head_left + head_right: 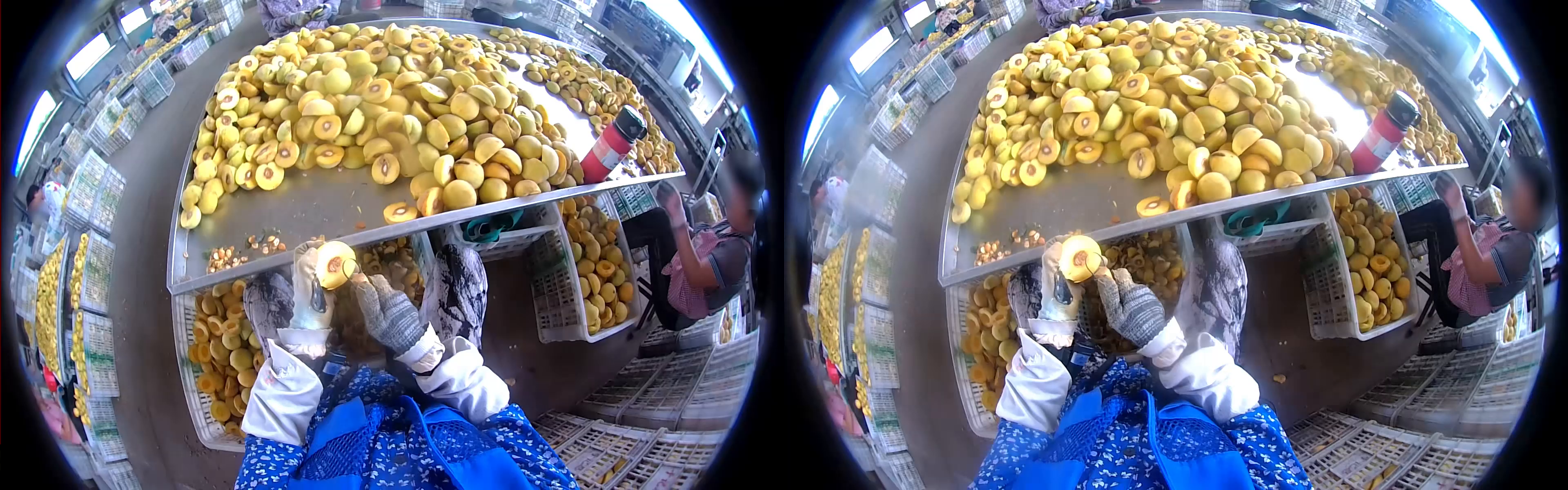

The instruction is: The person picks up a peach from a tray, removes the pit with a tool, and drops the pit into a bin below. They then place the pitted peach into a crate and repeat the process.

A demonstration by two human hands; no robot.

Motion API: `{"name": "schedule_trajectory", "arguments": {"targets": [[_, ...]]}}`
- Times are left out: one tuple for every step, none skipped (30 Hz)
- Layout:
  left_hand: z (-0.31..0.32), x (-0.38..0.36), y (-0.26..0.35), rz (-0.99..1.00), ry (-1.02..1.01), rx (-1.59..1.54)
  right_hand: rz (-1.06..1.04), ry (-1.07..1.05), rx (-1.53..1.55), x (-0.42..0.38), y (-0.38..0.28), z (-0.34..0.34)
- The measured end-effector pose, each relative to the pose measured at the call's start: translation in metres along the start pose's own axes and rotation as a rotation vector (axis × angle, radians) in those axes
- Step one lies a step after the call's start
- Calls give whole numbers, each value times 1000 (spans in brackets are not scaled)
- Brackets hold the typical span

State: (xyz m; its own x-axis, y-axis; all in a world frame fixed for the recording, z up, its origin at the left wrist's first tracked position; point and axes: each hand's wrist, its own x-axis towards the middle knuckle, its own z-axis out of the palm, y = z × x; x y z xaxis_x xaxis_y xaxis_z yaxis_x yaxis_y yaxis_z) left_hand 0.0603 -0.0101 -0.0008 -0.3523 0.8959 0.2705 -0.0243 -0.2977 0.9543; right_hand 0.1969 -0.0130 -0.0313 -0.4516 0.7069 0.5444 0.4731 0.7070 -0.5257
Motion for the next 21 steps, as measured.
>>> {"name": "schedule_trajectory", "arguments": {"targets": [[-5,1,-1,-156,-50,-228,68,-73,17,-1,-4,2],[-10,1,-2,-324,-65,-447,94,-57,73,-5,-3,9],[-10,-2,-3,-347,-41,-484,103,-78,56,-8,-5,12],[-9,-6,-5,-368,-15,-521,111,-99,38,-11,-6,13],[-8,-9,-7,-389,12,-558,117,-121,23,-13,-7,16],[-9,-13,-15,-336,8,-489,59,-69,24,-17,-7,21],[-9,-16,-18,-347,39,-481,3,-15,26,-21,-5,27],[-7,-19,-20,-358,68,-472,-52,40,27,-24,-3,32],[-5,-22,-23,-369,97,-463,-63,57,-4,-27,-3,36],[-3,-27,-25,-394,150,-496,-74,75,-33,-27,-4,39],[1,-30,-27,-351,199,-472,-86,93,-62,-28,-5,40],[7,-32,-26,-309,247,-446,-19,-96,-117,-30,-6,36],[10,-35,-27,-269,293,-419,19,-143,-104,-29,-11,33],[7,-36,-30,-301,274,-386,58,-188,-92,-28,-14,29],[10,-38,-28,-297,290,-358,98,-231,-82,-27,-15,26],[14,-39,-23,-292,305,-330,119,-242,-32,-27,-13,27],[17,-40,-20,-287,322,-302,115,-228,-42,-27,-13,26],[16,-39,-21,-320,320,-294,112,-216,-49,-26,-15,23],[15,-40,-22,-329,324,-265,110,-204,-54,-26,-17,20],[13,-40,-25,-337,328,-236,103,-221,-56,-27,-17,18],[12,-38,-27,-343,331,-208,94,-239,-59,-28,-16,15]]}}
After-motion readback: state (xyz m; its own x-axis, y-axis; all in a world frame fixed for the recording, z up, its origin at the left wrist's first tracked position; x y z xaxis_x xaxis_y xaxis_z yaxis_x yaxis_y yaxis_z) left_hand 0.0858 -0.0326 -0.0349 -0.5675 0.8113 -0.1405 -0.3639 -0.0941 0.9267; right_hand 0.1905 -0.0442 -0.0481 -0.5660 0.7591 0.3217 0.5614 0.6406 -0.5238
